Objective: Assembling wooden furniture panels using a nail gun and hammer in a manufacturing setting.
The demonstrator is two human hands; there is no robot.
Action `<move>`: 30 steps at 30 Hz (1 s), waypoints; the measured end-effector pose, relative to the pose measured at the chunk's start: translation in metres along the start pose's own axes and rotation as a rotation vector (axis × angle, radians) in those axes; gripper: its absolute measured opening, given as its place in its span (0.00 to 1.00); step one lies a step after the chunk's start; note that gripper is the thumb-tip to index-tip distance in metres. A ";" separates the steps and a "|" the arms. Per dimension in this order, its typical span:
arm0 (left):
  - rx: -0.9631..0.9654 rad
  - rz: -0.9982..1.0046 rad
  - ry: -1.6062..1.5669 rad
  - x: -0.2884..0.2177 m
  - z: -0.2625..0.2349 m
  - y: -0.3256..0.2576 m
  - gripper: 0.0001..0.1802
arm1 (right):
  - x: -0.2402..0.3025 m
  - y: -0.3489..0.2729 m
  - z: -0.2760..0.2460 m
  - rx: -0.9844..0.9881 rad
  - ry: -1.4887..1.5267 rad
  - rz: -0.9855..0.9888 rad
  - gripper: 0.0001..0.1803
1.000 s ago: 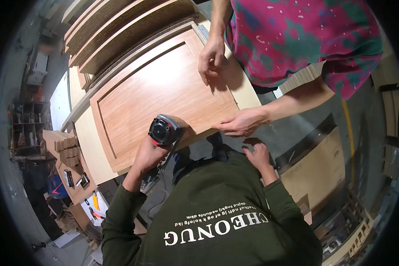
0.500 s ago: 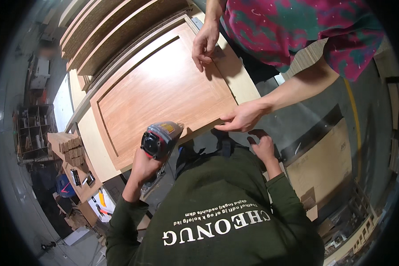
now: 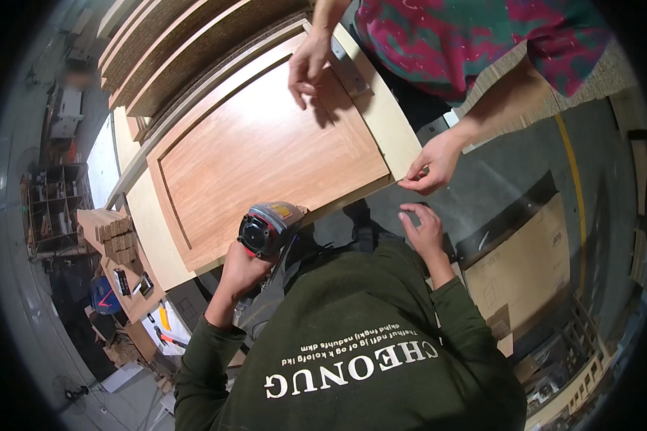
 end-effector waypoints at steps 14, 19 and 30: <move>0.030 0.005 0.077 -0.001 -0.005 0.004 0.17 | 0.071 0.093 0.044 0.174 -0.156 -0.379 0.45; -0.012 0.071 0.095 -0.018 -0.013 0.001 0.17 | 0.067 0.108 0.048 0.272 -0.149 -0.433 0.48; -0.126 0.008 0.257 -0.022 0.022 -0.072 0.26 | 0.072 0.110 0.041 0.233 -0.357 -0.474 0.48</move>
Point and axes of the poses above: each hand's wrist, its own y-axis towards the middle knuckle, its own z-axis out of the palm, x = y × z, the point moved 9 cm from there along y, towards the middle knuckle, and after that the axes turned 13 degrees about y, right-handed, at the moved point
